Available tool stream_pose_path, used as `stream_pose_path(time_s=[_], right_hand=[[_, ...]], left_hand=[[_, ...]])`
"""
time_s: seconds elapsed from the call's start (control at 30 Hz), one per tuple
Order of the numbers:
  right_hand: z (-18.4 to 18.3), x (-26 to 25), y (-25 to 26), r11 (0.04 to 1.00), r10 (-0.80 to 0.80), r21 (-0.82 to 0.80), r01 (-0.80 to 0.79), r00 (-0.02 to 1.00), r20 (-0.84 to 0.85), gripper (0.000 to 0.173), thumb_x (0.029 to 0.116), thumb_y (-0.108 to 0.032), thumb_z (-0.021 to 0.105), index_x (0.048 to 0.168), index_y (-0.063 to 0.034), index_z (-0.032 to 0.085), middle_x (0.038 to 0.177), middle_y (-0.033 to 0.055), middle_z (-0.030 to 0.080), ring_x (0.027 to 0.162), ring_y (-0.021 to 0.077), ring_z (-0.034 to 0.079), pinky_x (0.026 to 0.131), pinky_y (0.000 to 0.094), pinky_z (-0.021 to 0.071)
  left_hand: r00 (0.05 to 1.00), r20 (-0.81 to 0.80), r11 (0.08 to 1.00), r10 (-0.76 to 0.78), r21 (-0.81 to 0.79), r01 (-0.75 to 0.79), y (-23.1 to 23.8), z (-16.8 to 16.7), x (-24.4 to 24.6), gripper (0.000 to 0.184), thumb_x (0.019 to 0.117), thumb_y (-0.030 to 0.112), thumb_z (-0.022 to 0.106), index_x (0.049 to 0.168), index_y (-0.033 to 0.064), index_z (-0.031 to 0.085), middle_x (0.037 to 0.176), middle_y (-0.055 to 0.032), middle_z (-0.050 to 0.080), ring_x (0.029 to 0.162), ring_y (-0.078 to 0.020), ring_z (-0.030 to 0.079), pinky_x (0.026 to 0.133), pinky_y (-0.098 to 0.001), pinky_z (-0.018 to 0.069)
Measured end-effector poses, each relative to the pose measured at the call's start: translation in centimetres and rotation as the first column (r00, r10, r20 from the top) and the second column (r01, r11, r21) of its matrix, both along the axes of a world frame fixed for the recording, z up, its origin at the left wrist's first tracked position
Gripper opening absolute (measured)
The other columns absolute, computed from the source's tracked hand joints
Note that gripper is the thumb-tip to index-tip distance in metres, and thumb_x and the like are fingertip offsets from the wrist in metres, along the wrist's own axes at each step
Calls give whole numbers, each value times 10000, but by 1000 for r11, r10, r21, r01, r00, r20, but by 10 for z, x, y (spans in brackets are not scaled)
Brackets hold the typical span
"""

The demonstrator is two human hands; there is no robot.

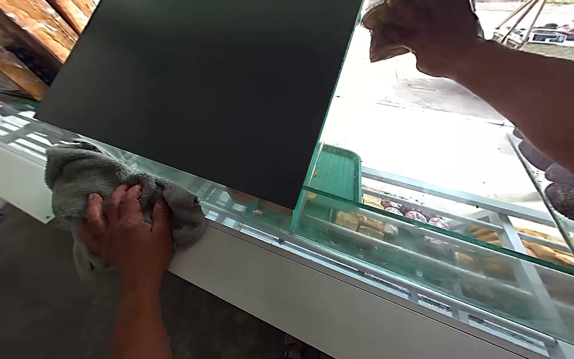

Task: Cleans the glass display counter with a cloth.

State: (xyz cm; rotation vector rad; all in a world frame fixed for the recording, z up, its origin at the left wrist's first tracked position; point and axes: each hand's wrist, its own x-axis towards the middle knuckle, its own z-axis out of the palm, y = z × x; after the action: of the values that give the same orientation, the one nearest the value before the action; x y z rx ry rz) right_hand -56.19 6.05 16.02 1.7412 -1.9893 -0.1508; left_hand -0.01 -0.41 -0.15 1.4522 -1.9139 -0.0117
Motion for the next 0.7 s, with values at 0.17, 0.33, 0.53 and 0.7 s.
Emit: stream_pose_path(time_s=[0.17, 0.33, 0.53, 0.7], right_hand=[[-66, -35, 42, 968, 118, 235, -84, 984, -134, 618, 938, 140, 515, 1458, -186, 595, 1592, 102, 455, 1519, 402, 298, 1211, 685, 133], [-7, -25, 36, 999, -7, -43, 6, 1000, -6, 856, 782, 224, 590, 1544, -148, 470, 1702, 147, 219, 1564, 475, 72, 1131, 826, 8], [-53, -16, 51, 954, -123, 264, 140, 989, -83, 710, 847, 120, 668, 1496, -140, 543, 1657, 104, 349, 1529, 426, 255, 1179, 735, 97], [-5, -13, 51, 920, -241, -254, 297, 943, 230, 1050, 756, 68, 724, 1650, -149, 217, 1703, 256, 59, 1556, 510, 8, 1143, 812, 36]], left_hand=[[1000, -6, 1000, 6, 14, -6, 1, 3, -2, 544, 1032, 391, 435, 1389, 5, 578, 1553, -216, 442, 1513, -487, 209, 1170, -720, 95], [1000, 20, 1000, 13, 13, -13, -2, 1, -2, 552, 1028, 399, 426, 1396, 15, 572, 1558, -207, 439, 1519, -481, 198, 1174, -717, 84], [1000, 19, 1000, 11, 1, -11, -3, -2, 1, 565, 1032, 414, 421, 1392, 7, 575, 1554, -209, 446, 1514, -480, 216, 1166, -721, 98], [1000, 17, 1000, 1, 15, -1, -4, -3, 3, 565, 1036, 407, 427, 1389, -10, 571, 1547, -230, 446, 1510, -495, 212, 1168, -717, 102]])
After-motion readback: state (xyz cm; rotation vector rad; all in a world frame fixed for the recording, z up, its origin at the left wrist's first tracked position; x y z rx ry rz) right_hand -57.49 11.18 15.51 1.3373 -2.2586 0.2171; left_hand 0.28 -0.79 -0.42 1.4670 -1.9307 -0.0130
